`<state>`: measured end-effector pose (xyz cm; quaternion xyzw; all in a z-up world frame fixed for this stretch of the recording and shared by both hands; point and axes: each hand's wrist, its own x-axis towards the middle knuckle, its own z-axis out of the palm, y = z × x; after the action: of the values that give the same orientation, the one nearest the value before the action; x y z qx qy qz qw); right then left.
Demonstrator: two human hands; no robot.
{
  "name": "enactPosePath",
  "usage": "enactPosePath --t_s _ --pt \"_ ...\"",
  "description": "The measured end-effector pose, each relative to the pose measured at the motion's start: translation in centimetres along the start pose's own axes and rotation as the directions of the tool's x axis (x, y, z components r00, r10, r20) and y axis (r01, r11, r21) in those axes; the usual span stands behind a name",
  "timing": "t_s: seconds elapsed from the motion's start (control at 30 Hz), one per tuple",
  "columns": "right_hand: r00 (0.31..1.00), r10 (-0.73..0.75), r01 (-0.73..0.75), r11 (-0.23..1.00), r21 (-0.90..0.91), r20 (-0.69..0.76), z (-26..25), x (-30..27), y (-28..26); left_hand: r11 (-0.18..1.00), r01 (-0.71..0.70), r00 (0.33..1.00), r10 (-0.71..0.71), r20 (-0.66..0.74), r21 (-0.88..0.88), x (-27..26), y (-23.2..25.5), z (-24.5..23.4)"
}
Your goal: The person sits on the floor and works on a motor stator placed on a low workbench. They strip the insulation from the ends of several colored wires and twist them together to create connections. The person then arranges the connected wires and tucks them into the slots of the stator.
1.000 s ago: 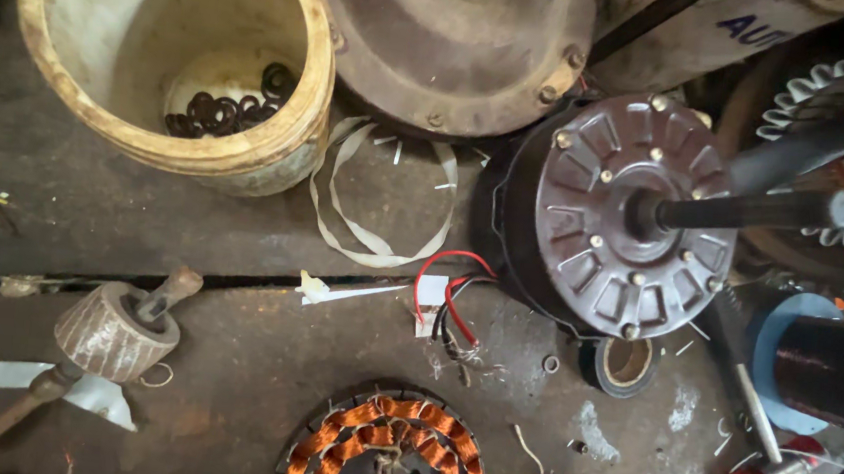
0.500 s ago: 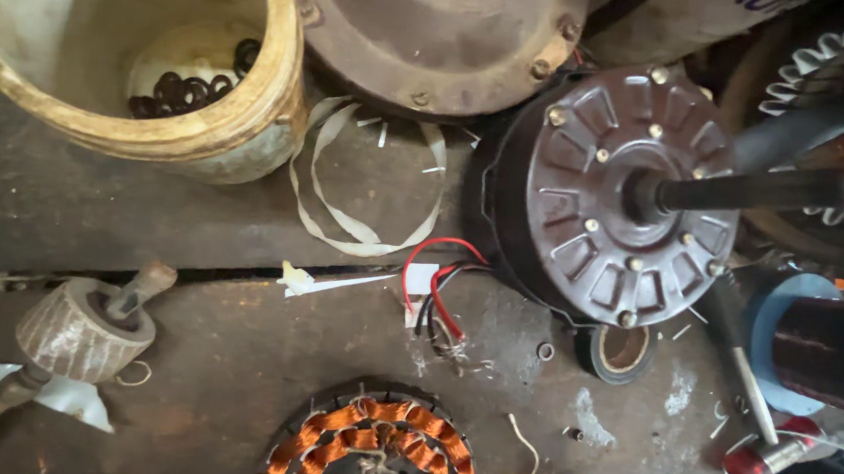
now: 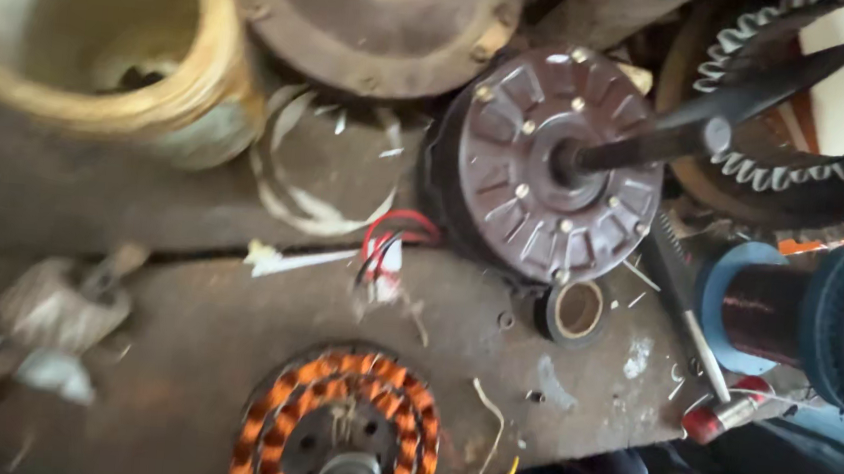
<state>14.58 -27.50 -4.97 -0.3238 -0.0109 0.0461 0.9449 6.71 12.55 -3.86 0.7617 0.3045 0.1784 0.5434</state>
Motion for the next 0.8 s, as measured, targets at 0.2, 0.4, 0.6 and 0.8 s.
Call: enactPosePath --t_s 0.2,0.4,0.6,0.8 --pt "0.998 0.054 -0.055 0.998 0.018 0.043 2.5 0.7 1.7 0.993 -0.007 0.997 -0.002 -0.081 -0.115 -1.7 4.1 -3.4" --pt "0.993 -0.105 0.097 0.985 -0.141 -0.050 6.9 0.2 3.7 0.914 0.077 0.994 -0.041 0.099 -0.399 0.3 8.4 -3.3" --pt "0.986 -0.123 0.100 0.975 -0.199 -0.109 9.2 0.5 4.6 0.774 0.253 0.962 -0.137 0.236 -0.581 2.7 10.3 -1.9" --pt "0.997 -0.080 0.077 0.989 -0.125 -0.020 9.5 0.5 4.6 0.519 0.225 0.964 0.004 0.265 -0.825 2.2 10.2 -1.7"
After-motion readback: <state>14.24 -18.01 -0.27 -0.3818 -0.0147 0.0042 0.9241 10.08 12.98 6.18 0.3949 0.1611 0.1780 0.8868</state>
